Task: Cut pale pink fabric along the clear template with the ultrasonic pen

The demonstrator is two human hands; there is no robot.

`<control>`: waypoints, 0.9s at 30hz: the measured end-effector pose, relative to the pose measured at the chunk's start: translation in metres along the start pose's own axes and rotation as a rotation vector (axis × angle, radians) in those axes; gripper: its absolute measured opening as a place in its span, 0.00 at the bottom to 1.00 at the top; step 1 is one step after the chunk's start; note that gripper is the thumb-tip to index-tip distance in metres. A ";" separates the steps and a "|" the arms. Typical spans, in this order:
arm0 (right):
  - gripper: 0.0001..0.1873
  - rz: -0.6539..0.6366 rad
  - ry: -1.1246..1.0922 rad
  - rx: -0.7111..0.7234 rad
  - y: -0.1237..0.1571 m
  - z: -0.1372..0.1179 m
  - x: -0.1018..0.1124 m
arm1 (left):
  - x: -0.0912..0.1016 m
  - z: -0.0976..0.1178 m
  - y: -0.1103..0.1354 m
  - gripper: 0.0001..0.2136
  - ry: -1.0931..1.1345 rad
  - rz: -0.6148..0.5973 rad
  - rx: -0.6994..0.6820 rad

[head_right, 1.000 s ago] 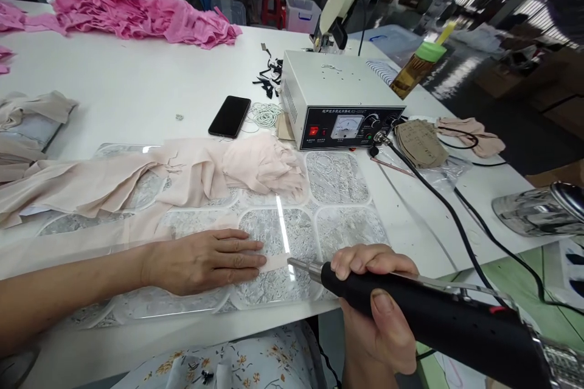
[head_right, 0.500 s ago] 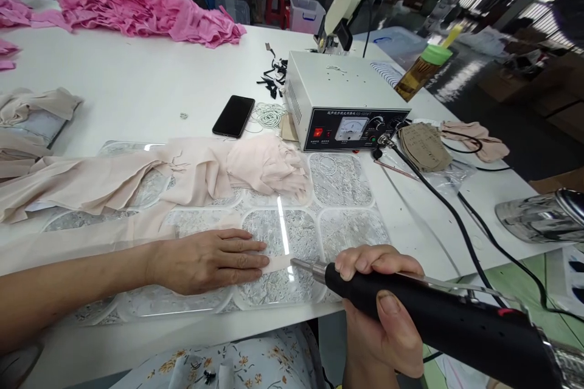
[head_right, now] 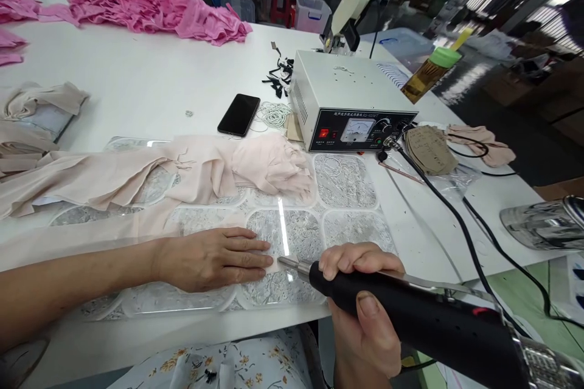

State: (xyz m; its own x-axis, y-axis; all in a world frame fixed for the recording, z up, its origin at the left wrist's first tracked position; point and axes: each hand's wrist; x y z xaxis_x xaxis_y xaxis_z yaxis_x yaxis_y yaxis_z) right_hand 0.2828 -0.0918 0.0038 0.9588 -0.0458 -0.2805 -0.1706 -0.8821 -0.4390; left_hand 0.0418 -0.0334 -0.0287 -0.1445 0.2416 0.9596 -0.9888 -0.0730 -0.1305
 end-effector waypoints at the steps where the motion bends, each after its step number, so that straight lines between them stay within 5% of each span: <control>1: 0.09 -0.006 0.001 0.000 0.000 0.000 0.000 | 0.000 0.000 0.000 0.16 -0.005 -0.008 0.000; 21: 0.08 0.006 0.004 0.030 0.001 -0.004 0.004 | -0.001 0.000 0.001 0.16 0.049 -0.004 0.013; 27: 0.08 -0.096 -0.031 -0.008 0.009 -0.006 0.008 | 0.000 -0.001 0.000 0.16 0.035 -0.028 0.014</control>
State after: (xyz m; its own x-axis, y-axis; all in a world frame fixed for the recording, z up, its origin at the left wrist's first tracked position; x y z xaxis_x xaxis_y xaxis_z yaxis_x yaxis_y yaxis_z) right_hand 0.2899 -0.1030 0.0028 0.9630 0.0540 -0.2641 -0.0760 -0.8856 -0.4582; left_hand 0.0417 -0.0329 -0.0292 -0.1179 0.2772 0.9536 -0.9919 -0.0788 -0.0998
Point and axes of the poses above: each hand's wrist, its own y-axis away from the middle knuckle, its own x-axis out of the back of the hand, z = x × y, and after that the axes turned 10 degrees about -z, right-handed
